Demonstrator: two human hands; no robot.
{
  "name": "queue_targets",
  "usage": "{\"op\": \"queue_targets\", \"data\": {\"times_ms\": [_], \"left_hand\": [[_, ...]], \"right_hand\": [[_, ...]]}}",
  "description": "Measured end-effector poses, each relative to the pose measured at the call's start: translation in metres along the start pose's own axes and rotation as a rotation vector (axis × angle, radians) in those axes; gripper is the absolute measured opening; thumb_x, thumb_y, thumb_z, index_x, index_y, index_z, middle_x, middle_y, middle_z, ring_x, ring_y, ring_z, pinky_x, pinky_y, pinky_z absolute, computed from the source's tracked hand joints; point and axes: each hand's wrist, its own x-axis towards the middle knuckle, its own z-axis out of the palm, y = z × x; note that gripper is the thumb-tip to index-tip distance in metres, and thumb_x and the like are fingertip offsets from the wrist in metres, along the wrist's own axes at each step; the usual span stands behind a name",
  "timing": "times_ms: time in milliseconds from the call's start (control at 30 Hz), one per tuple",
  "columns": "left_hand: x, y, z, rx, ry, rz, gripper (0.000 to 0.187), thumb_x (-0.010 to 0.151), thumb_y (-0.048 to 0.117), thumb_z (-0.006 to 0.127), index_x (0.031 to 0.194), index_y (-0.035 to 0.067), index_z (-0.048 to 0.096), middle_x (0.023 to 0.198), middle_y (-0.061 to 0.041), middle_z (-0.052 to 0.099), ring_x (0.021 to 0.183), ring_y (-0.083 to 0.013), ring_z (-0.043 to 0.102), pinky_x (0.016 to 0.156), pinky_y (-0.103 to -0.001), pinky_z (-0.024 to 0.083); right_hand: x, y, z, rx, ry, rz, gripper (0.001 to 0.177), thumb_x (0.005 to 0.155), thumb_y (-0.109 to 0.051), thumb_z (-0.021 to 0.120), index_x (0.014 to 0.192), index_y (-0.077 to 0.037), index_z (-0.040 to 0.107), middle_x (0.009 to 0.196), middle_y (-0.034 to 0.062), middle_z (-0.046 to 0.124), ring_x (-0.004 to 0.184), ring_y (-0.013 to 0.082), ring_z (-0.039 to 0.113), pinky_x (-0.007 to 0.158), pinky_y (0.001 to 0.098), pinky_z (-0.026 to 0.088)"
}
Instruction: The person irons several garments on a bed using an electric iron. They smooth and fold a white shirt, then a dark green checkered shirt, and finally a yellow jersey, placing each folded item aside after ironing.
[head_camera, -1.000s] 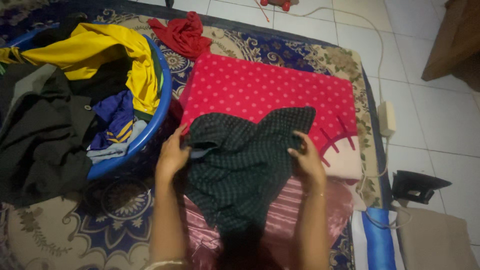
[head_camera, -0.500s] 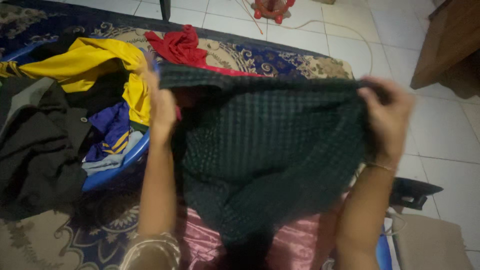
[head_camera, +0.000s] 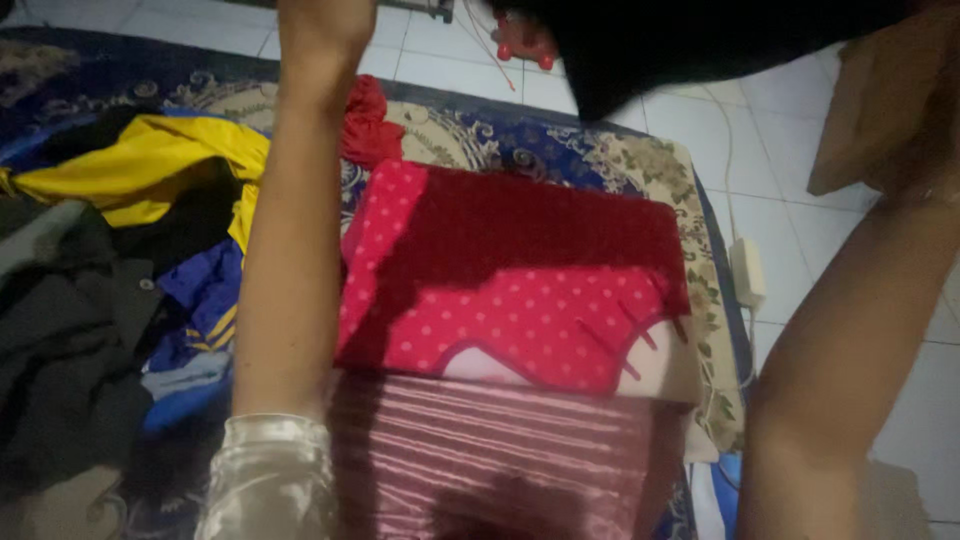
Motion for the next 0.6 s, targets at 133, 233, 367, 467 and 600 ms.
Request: {"op": "queue_targets", "data": {"times_ms": [133, 233, 367, 467, 600], "left_hand": [[-0.041, -0.009, -0.01, -0.012, -0.083, 0.092, 0.047, 0.096, 0.005, 0.05, 0.141, -0.009, 0.056, 0.134, -0.036, 0.058, 0.126, -0.0483, 0.056, 0.108, -0.054, 0.039], [-0.141, -0.048, -0.007, 0.012, -0.094, 0.445, 0.043, 0.095, 0.004, 0.051, 0.135, -0.012, 0.056, 0.131, -0.036, 0.06, 0.124, -0.0508, 0.056, 0.109, -0.055, 0.042], [-0.275, -0.09, -0.003, -0.015, -0.644, 0.008, 0.046, 0.082, 0.004, 0.048, 0.124, -0.001, 0.067, 0.111, -0.032, 0.069, 0.112, -0.0456, 0.066, 0.098, -0.05, 0.051], [-0.351, -0.094, -0.003, 0.031, -0.691, -0.061, 0.057, 0.08, 0.001, 0.047, 0.135, -0.001, 0.063, 0.124, -0.032, 0.067, 0.121, -0.0419, 0.065, 0.106, -0.046, 0.048], [-0.379, -0.085, -0.005, 0.186, -0.854, -0.204, 0.062, 0.084, 0.009, 0.062, 0.144, 0.002, 0.053, 0.126, -0.029, 0.065, 0.122, -0.0398, 0.063, 0.105, -0.044, 0.047]], "right_hand": [[-0.083, 0.006, -0.02, 0.13, -0.333, 0.366, 0.009, 0.097, 0.001, 0.062, 0.098, -0.002, 0.071, 0.08, 0.0088, 0.067, 0.07, 0.0168, 0.066, 0.064, 0.0309, 0.055], [-0.173, 0.024, -0.044, 0.185, -0.636, 0.641, 0.009, 0.092, 0.004, 0.061, 0.092, 0.001, 0.07, 0.077, 0.0085, 0.068, 0.067, 0.0159, 0.066, 0.063, 0.0293, 0.053], [-0.301, 0.039, -0.079, 0.232, -0.827, 0.919, 0.013, 0.086, -0.003, 0.065, 0.091, 0.003, 0.074, 0.068, 0.0107, 0.072, 0.057, 0.0176, 0.068, 0.053, 0.0322, 0.051], [-0.368, 0.05, -0.09, 0.04, -0.944, 1.128, 0.019, 0.084, -0.009, 0.076, 0.099, 0.003, 0.075, 0.067, 0.0141, 0.071, 0.055, 0.0196, 0.067, 0.053, 0.0336, 0.052], [-0.403, 0.068, -0.102, 0.122, -1.022, 1.197, 0.025, 0.086, -0.018, 0.073, 0.107, -0.007, 0.076, 0.07, 0.0113, 0.071, 0.058, 0.0196, 0.065, 0.054, 0.0343, 0.053]]}}
